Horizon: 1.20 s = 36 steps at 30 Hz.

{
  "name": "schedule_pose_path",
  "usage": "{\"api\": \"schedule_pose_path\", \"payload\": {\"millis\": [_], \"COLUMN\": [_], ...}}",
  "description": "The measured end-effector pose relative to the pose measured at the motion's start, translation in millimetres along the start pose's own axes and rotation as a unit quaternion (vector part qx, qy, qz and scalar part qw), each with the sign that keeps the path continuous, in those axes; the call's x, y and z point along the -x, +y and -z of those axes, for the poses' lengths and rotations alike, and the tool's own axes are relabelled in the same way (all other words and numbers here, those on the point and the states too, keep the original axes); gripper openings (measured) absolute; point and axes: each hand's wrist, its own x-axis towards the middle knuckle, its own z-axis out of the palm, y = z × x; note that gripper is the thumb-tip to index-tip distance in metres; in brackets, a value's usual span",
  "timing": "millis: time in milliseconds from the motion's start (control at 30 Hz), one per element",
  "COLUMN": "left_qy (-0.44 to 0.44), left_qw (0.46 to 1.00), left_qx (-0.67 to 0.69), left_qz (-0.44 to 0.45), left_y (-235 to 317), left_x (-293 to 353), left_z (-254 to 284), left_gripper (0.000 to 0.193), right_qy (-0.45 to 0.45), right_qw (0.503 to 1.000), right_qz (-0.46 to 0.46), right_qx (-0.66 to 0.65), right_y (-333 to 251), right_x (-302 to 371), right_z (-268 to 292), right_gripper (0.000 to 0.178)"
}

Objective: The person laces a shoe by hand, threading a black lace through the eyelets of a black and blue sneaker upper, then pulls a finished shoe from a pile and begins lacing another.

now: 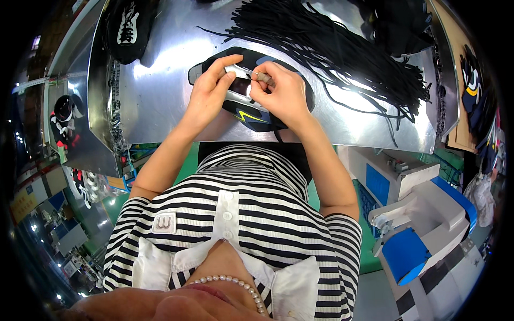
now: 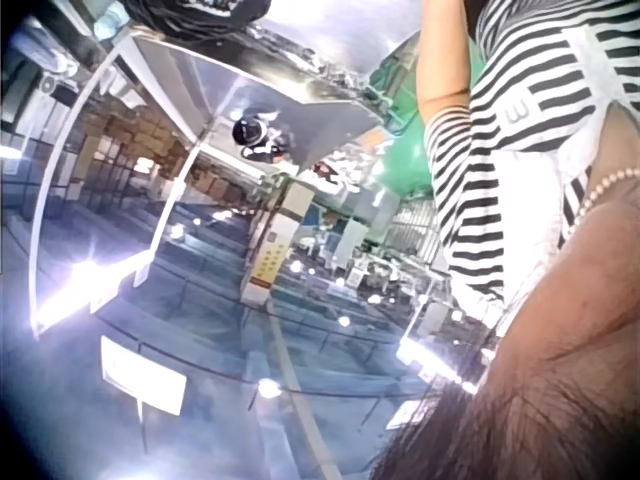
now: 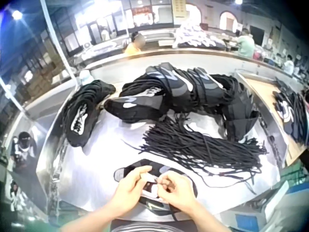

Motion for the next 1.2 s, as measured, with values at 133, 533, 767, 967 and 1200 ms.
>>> {"api": "schedule_pose_path", "payload": {"millis": [133,533,767,967,1200], "left_qy": [-0.029,-0.045,-0.032,-0.080,0.095], "left_qw": [0.999,0.919,0.921,0.928,0.951], "left_qx": [0.020,-0.328,-0.320,-0.329,-0.266], "left_qz": [0.035,-0.214,-0.221,-0.155,-0.123], "left_y": [8.1,18.7,16.7,13.4,3.7], "left_x": [-2.7,33.2,5.7,-5.8,-21.2], "left_z": [3.7,0.6,-2.7,-1.6,19.1], "left_gripper": [0.032,0.034,0.022,0.023,0.026], "right_qy": [0.002,0.027,0.074,0.004,-0.160], "right_qw": [1.000,0.980,0.972,0.968,0.959], "right_qz": [0.003,0.024,0.041,0.101,0.192], "right_qx": [-0.031,0.198,0.217,0.230,0.134], "right_y": [-0.6,-13.4,-2.8,-18.2,-31.3], "right_x": [1.1,45.5,42.2,60.1,106.7], "right_z": [2.6,19.4,23.3,15.6,25.8], "right_gripper": [0.018,0.024,0.020,0.021,0.040]}}
